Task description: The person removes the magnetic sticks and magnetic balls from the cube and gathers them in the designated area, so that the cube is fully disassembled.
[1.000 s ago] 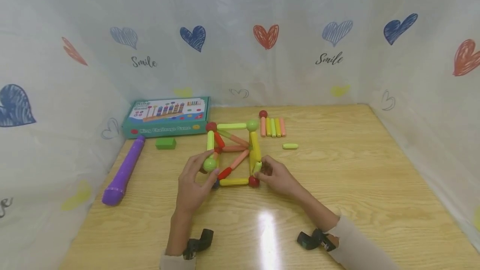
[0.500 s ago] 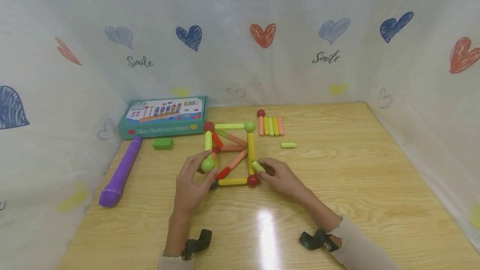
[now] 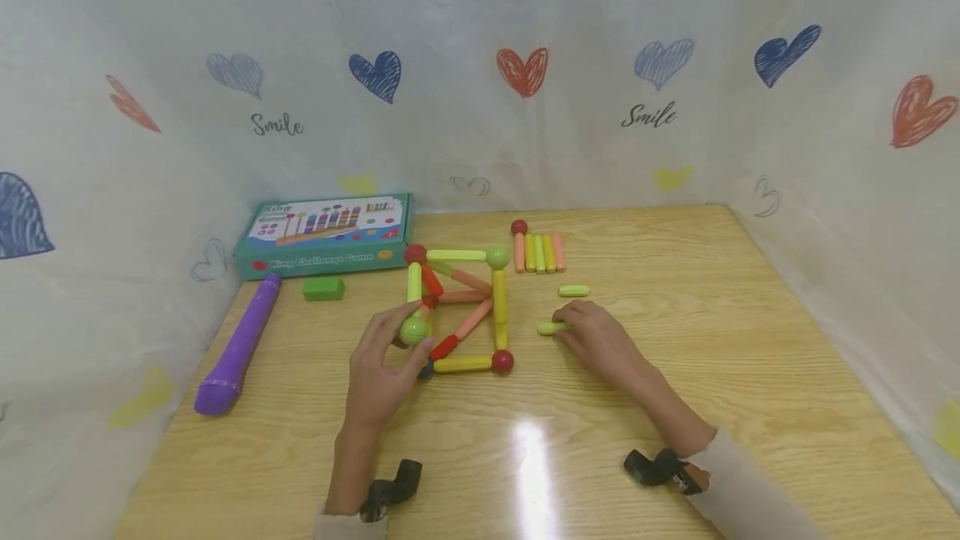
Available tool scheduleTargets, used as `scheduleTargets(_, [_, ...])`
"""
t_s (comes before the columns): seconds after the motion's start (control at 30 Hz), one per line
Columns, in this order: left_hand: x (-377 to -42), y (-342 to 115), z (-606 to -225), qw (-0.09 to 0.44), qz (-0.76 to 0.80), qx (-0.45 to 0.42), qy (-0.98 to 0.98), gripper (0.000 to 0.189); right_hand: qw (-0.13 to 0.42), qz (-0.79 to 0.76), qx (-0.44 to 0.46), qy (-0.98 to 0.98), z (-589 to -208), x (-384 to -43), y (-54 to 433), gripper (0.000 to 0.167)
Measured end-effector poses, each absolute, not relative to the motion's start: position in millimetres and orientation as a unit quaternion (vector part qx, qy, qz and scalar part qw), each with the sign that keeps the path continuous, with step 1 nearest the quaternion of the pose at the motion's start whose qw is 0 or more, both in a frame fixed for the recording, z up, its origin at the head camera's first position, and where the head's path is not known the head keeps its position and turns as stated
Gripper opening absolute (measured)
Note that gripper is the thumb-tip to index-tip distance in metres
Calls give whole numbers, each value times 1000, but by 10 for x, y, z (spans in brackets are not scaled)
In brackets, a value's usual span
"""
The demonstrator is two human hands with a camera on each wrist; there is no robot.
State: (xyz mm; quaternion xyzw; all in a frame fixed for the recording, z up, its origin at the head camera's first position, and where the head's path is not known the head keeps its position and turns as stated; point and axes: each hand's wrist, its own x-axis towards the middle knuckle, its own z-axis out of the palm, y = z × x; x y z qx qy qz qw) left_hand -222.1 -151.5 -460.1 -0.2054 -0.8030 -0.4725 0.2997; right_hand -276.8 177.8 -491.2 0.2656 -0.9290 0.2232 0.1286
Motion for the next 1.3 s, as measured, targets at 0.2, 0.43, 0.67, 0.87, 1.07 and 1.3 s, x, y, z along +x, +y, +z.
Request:
scheduleTargets(0.2, [-2156,-1482,-4488,308,-460,-207,-807,51,179,193,269,-926,-4955,-2885,1976,19])
scheduleTargets(0.43, [-2187,-1519,-4582,287,-469,-190,-813,50,168,232,241,-927,-4987,-3062,2072,17])
scheduleTargets(0.67, [-2103,-1456,-4409,291,-473,-197,-808,48,182,231,228,-928,-5028,-3147,2077,15])
scheduleTargets(0.87, [-2102,-1448,-4389,291,-467,-197,-811,49,210,258,232,-914,-4949,-3137,2008,14])
scheduleTargets(1.07, [-2101,-1453,-4378,297,-464,-198,-811,50,205,381,259,-863,-4624,-3109,1662,16])
scheduleTargets(1.3, [-2114,-1460,-4400,294,-474,-198,-806,50,171,449,279,-831,-4343,-3286,1307,24])
